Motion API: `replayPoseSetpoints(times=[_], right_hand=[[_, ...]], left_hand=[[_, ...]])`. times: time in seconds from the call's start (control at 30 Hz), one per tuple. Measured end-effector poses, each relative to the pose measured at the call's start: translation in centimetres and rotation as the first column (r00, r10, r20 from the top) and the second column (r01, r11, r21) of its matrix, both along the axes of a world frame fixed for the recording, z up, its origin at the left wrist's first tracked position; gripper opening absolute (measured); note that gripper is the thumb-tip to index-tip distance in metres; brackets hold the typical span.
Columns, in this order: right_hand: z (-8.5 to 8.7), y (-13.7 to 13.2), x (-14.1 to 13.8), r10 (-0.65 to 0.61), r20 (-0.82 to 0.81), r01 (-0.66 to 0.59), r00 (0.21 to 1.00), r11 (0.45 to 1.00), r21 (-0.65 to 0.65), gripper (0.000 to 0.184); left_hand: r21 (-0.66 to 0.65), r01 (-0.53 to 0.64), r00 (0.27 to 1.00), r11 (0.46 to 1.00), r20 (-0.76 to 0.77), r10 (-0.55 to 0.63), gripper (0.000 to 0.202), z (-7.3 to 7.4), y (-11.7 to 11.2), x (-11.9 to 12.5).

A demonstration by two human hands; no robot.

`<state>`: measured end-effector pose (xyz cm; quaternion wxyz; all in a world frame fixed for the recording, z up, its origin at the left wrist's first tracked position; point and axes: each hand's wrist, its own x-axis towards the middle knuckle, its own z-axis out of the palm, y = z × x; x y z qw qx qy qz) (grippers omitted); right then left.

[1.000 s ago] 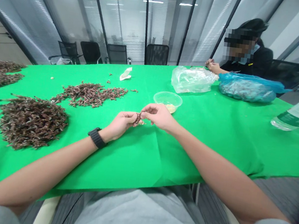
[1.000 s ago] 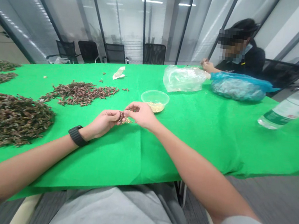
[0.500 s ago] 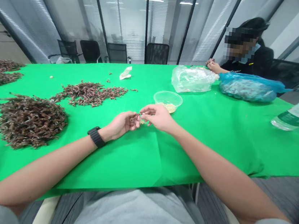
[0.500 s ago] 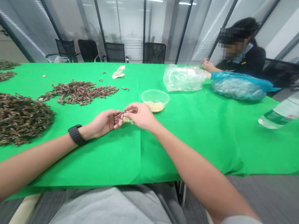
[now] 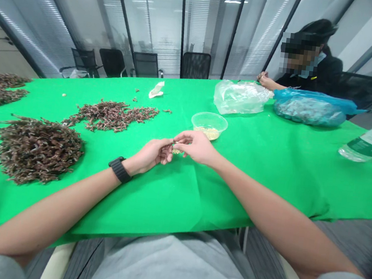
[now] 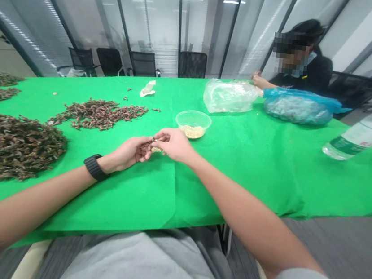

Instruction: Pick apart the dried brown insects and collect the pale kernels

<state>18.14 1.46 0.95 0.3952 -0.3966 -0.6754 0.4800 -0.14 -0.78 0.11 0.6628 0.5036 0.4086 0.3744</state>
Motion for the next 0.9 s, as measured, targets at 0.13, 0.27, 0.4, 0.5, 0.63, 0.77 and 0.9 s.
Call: replayPoseSetpoints(times=[0.13,0.27,0.4,0.5,0.63,0.77,0.9], right_hand=[[0.2,-0.3,0.0,0.004,-0.007,-0.004,1.000,1.000,-0.021,0.014],[0.4,-0.6,0.0,0.009,-0.030,-0.010,1.000,0.999,-0.039,0.016],[0.5,-0.7,0.0,0.018,-0.028,-0.018,0.999,1.000,-0.025,0.015],[0.5,-0.8,0.0,0.026,-0.010,-0.026,1.000,1.000,-0.011,0.011],[0.7,-0.8,0.1,0.049,0.025,-0.049,0.998,0.999,0.021,0.008],[0.6,-0.6,0.3,0.042,0.079,-0.048,0.996,0.996,0.077,0.007],[0.1,-0.1,0.4,-0.007,0.105,-0.004,0.994,0.994,0.107,0.006]], left_hand=[[0.008,0.007,1.000,1.000,-0.017,-0.007,0.032,0.0,0.0,-0.1],[0.011,0.025,0.999,1.000,-0.042,-0.024,0.034,0.0,0.2,-0.3],[0.005,0.046,0.997,0.999,-0.061,-0.046,0.035,0.1,0.3,-0.4],[-0.006,0.075,0.995,0.997,-0.067,-0.076,0.034,0.3,0.4,-0.5],[0.007,0.156,0.982,0.988,-0.108,-0.154,0.034,0.4,0.6,-1.0],[0.062,0.188,0.966,0.980,-0.192,-0.173,0.035,0.6,0.7,-1.4],[0.132,0.096,0.973,0.987,-0.219,-0.066,0.037,0.6,0.7,-1.3]])
